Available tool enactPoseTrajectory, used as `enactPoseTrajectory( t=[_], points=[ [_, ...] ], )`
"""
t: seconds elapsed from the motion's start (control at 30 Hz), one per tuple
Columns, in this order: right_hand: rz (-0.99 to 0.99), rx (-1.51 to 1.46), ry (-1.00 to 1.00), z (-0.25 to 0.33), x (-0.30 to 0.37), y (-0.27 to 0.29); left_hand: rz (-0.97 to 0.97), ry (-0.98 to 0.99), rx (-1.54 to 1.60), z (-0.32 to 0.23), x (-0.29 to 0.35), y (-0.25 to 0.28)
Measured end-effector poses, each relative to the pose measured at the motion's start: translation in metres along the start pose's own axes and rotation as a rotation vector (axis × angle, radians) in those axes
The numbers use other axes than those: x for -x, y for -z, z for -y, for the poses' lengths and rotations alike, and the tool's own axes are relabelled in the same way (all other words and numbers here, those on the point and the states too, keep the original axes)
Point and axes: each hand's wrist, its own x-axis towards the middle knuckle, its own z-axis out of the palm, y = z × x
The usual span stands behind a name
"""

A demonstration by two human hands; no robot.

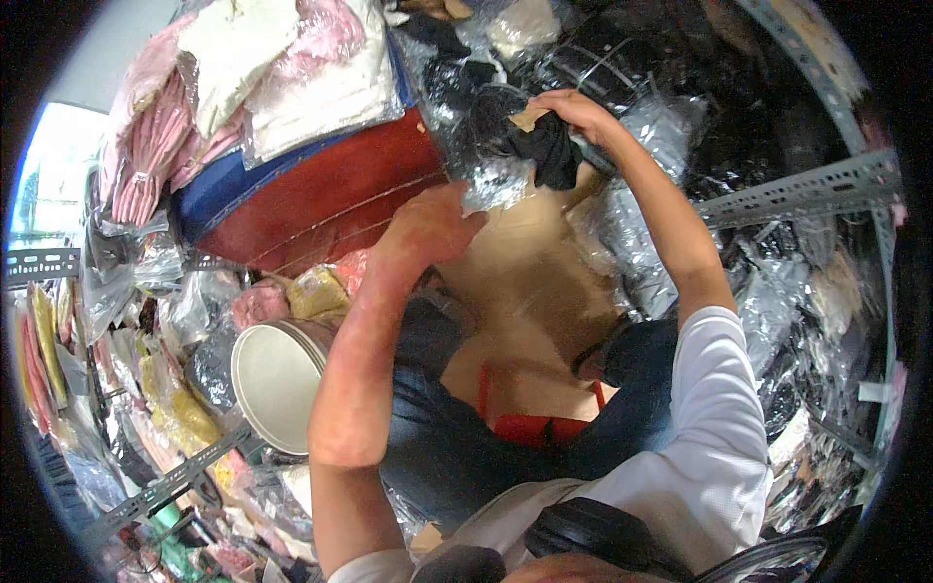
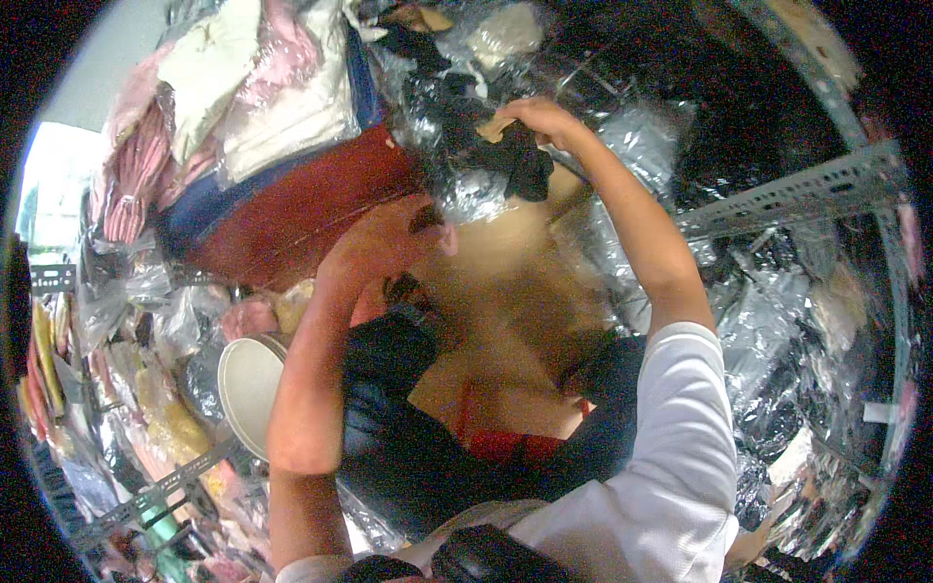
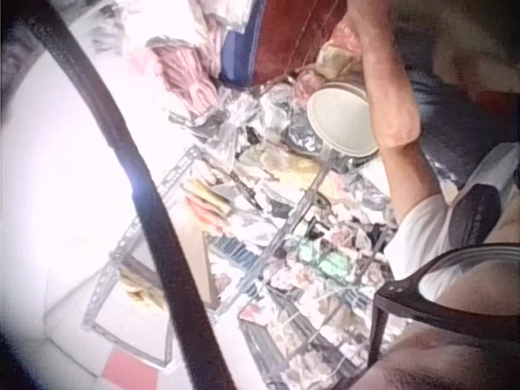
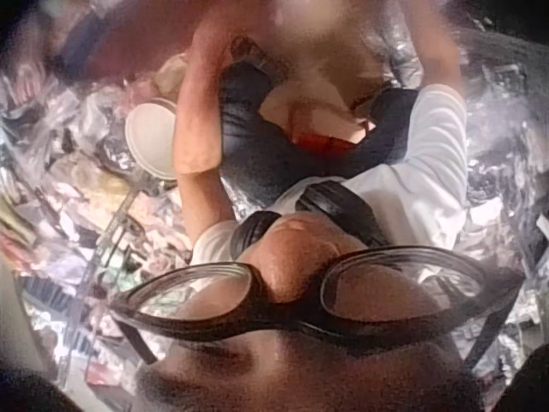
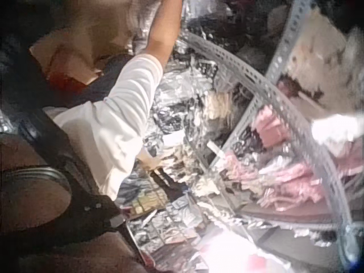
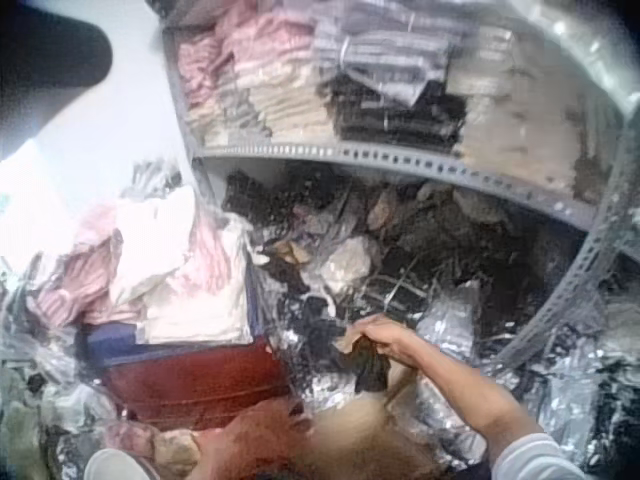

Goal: The person sits on a stool in a stockroom and repeatedly picks up plastic-wrapped clothing items from a pile on the floor. They inspect each item by turning it over and then place it into a new pile. The items include various colors such as black, grey, pink, and white.

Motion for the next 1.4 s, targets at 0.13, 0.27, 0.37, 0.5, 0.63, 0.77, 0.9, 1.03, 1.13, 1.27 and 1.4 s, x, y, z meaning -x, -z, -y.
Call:
enactPoseTrajectory(
  t=[0.13, 0.27, 0.37, 0.5, 0.63, 0.77, 0.9, 1.03, 1.13, 1.27, 1.4],
  points=[
    [0.005, -0.314, 0.05, 0.039, 0.075, 0.038, -0.143, 0.066, 0.167, -0.03, -0.016, 0.006],
    [0.028, -0.488, 0.178, 0.065, 0.148, 0.042, -0.448, -0.234, 0.504, -0.057, -0.041, -0.017],
    [-0.041, -0.52, 0.199, 0.086, 0.203, 0.025, -0.574, -0.265, 0.516, -0.095, -0.041, -0.02],
    [-0.076, -0.592, 0.372, 0.077, 0.237, 0.024, -0.476, -0.205, 0.617, -0.118, -0.052, -0.031],
    [-0.217, -0.341, 0.653, 0.069, 0.266, 0.016, -0.325, -0.208, 1.055, -0.139, -0.056, -0.043],
    [-0.555, 0.345, 0.733, 0.063, 0.298, 0.011, -0.333, -0.132, 1.233, -0.162, -0.042, -0.038],
    [-0.649, 0.351, 0.684, 0.055, 0.304, -0.001, -0.335, -0.151, 1.158, -0.155, -0.05, -0.041],
    [-0.661, 0.374, 0.783, 0.037, 0.287, 0.027, -0.267, -0.04, 1.125, -0.15, -0.052, -0.034],
    [-0.605, 0.264, 0.808, 0.038, 0.289, 0.043, -0.275, -0.016, 1.04, -0.145, -0.049, -0.029],
    [-0.41, 0.367, 0.84, 0.039, 0.296, 0.048, -0.408, -0.024, 1.025, -0.151, -0.05, -0.037],
    [-0.325, 0.396, 0.818, 0.039, 0.302, 0.045, -0.423, -0.113, 1.12, -0.147, -0.058, -0.04]
  ],
)
